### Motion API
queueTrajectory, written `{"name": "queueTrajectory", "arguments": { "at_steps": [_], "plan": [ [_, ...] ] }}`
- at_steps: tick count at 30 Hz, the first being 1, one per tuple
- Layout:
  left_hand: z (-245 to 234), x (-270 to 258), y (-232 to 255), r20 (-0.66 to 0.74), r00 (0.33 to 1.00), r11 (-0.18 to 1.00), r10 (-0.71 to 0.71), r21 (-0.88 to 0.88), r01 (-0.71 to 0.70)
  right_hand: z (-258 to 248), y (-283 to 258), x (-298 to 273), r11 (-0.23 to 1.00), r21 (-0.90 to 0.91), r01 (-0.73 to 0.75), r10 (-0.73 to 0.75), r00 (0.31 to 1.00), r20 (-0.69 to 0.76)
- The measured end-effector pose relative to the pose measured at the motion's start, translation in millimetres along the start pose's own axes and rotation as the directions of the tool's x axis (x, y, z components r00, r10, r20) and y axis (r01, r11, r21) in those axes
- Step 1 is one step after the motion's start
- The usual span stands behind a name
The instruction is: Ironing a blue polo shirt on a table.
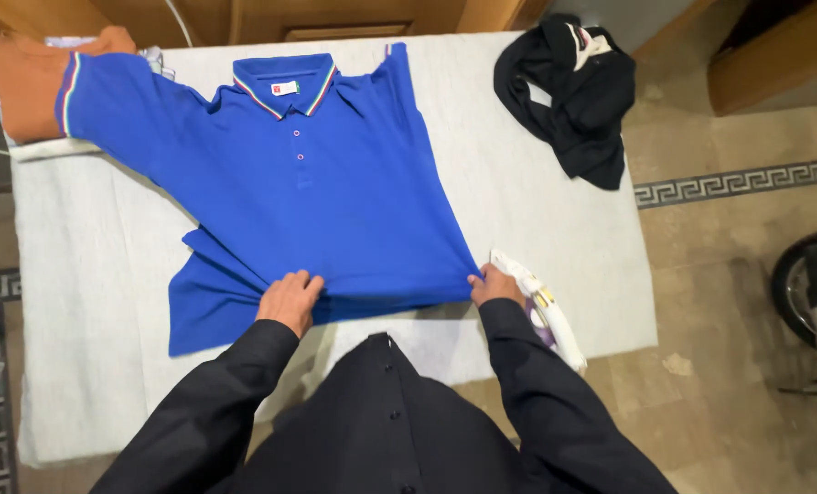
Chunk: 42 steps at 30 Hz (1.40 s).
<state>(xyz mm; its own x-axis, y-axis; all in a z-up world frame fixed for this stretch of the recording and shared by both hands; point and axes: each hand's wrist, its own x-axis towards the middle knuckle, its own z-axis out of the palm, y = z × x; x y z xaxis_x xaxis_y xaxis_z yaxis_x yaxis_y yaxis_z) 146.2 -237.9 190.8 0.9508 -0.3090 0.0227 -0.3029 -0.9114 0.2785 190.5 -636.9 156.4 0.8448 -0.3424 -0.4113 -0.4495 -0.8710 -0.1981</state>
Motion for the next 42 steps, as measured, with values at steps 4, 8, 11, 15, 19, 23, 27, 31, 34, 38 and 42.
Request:
{"name": "queueTrajectory", "arguments": {
  "at_steps": [4,8,11,15,19,23,27,31,34,38,42],
  "plan": [
    [33.2,-42.4,18.5,0.078,0.996,0.999,0.037,0.019,-0.039,33.7,43.5,-40.6,0.998,-0.058,0.011,-0.007,0.998,0.063],
    [42.0,-68.6,23.8,0.274,0.960,0.999,-0.047,-0.013,0.052,58.0,57.4,-67.8,0.999,0.022,0.036,-0.037,0.997,0.073],
    [59.8,-83.0,7.1,0.246,0.953,0.963,-0.177,-0.156,0.219,58.1,48.4,-80.2,0.983,0.041,0.177,-0.174,0.982,-0.075],
    [59.8,-93.2,-52.1,-0.054,0.842,0.804,-0.537,-0.334,0.492,74.3,9.2,-105.0,0.857,-0.083,0.509,-0.514,0.856,-0.056],
    [46.8,-81.3,-121.1,-0.072,0.675,0.655,-0.734,-0.338,0.676,71.8,-61.4,-128.4,0.726,-0.069,0.684,-0.686,0.727,-0.015],
    [32.6,-60.4,-170.3,-0.099,0.584,0.588,-0.806,-0.254,0.768,79.6,-108.6,-135.4,0.673,-0.109,0.731,-0.715,0.681,0.155],
    [27.1,-29.5,-195.4,-0.006,0.579,0.568,-0.816,-0.202,0.798,87.4,-130.1,-121.3,0.691,-0.197,0.695,-0.631,0.714,0.303],
    [29.5,-13.5,-208.2,0.109,0.694,0.632,-0.712,-0.332,0.700,102.3,-129.0,-99.7,0.629,-0.294,0.720,-0.594,0.688,0.417],
    [9.6,-15.8,-213.9,0.261,0.634,0.478,-0.729,-0.468,0.743,108.0,-137.7,-92.1,0.596,-0.341,0.727,-0.625,0.686,0.373],
    [24.2,-61.3,-239.3,0.189,0.771,0.282,-0.608,-0.857,0.432,110.3,-135.7,-88.8,0.568,-0.349,0.745,-0.604,0.665,0.439],
    [40.1,-90.8,-249.7,0.173,0.624,0.396,-0.762,-0.639,0.660,100.4,-126.6,-93.9,0.542,-0.311,0.780,-0.601,0.619,0.505]
  ]
}}
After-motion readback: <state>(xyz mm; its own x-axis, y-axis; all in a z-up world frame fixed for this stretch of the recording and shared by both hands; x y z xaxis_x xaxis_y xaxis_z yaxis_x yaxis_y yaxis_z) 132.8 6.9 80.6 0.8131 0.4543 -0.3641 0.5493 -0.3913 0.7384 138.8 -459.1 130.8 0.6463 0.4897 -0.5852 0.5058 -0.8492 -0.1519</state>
